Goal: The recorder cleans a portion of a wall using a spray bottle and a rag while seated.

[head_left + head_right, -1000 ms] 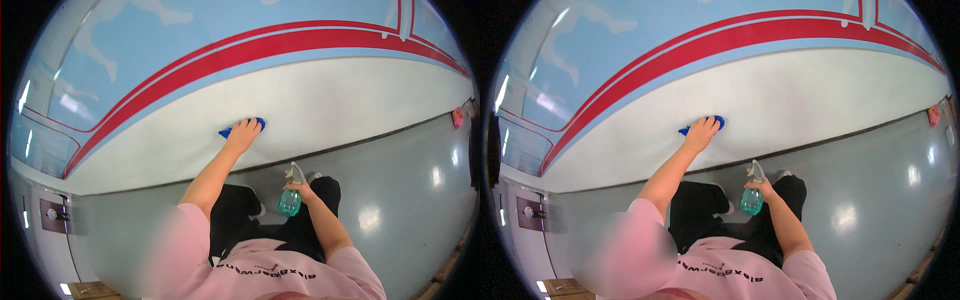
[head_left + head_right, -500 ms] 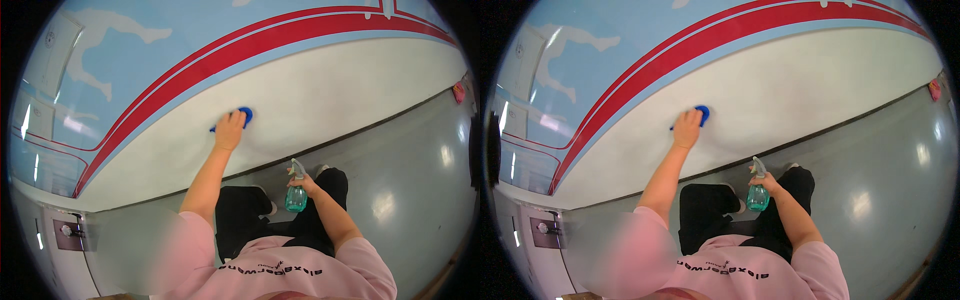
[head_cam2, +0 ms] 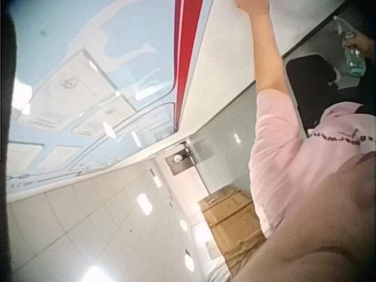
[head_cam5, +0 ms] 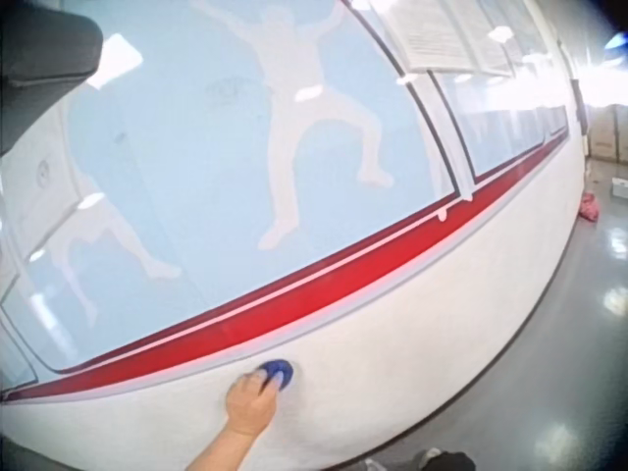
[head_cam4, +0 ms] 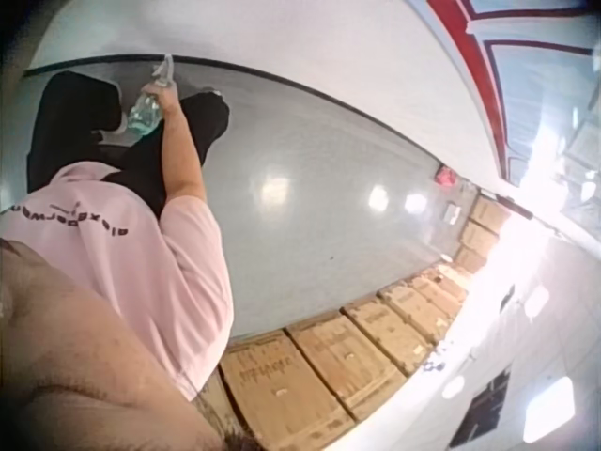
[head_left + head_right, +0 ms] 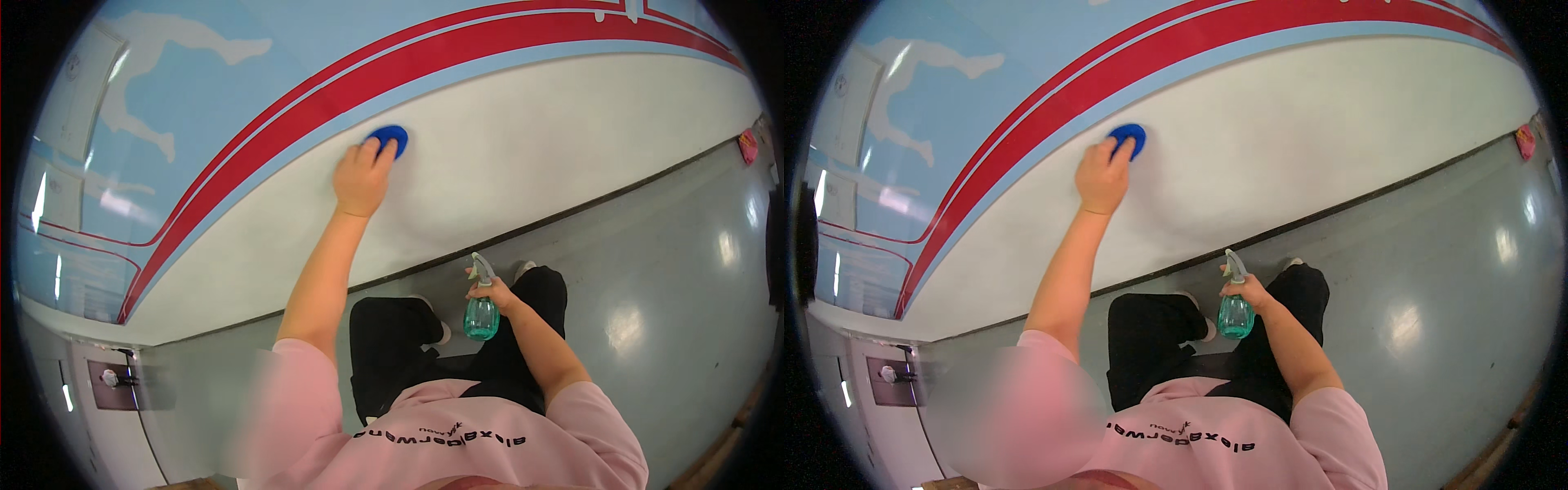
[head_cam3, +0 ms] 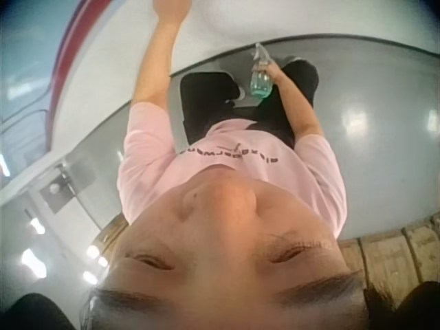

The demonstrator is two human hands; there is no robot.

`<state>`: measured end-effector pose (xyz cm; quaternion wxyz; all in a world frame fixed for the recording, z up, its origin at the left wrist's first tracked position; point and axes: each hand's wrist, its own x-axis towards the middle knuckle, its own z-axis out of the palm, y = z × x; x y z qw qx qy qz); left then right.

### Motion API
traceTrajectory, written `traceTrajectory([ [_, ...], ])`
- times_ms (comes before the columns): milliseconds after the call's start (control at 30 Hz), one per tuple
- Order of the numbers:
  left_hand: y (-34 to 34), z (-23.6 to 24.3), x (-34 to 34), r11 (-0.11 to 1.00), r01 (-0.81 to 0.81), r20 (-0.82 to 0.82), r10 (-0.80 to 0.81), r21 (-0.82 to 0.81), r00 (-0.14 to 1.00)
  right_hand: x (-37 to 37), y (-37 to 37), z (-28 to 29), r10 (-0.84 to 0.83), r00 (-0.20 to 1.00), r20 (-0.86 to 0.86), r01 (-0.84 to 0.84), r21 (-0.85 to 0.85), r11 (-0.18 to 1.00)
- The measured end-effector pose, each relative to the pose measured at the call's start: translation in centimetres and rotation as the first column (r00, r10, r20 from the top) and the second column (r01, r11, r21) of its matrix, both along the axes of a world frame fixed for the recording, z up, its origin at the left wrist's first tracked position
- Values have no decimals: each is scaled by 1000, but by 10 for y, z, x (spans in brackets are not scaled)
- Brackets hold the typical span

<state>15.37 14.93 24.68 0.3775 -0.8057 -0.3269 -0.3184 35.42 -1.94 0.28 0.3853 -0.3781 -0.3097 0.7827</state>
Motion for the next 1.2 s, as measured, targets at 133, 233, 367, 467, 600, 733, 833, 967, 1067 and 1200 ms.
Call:
traceTrajectory([
  [133,-6,-65,4,949,-36,-163,-16,-313,986,1,0,-5,-5,1000,9,5,5,1000],
  [233,-17,-124,-5,858,-214,-362,36,-466,931,-2,-1,-5,10,999,34,-10,-13,1000],
  [367,-23,-126,-22,735,-389,-458,121,-555,881,-3,-3,-5,-11,1000,-3,11,7,1000],
  [467,-20,-61,-3,895,-215,-232,131,-390,964,0,-2,-5,13,1000,14,-13,0,1000],
  [600,-7,19,22,991,-130,63,133,-44,989,4,-1,-5,11,1000,26,-12,39,999],
  [733,4,-5,43,998,-69,51,68,14,996,3,1,-5,19,1000,-4,-19,15,1000],
  [833,3,-67,54,958,-2,-158,-45,-285,986,1,-2,-4,14,1000,-2,-14,-5,1000],
  [967,-1,-146,44,819,-314,-518,24,-480,855,-3,-2,-6,11,999,-37,-11,17,1000],
  [1067,5,-128,44,823,-237,-462,-34,-516,886,-2,-1,-6,13,999,-41,-13,1,1000],
  [1200,6,-34,83,968,-22,-191,-27,-249,981,4,-2,-4,27,999,-29,-27,-18,999],
])
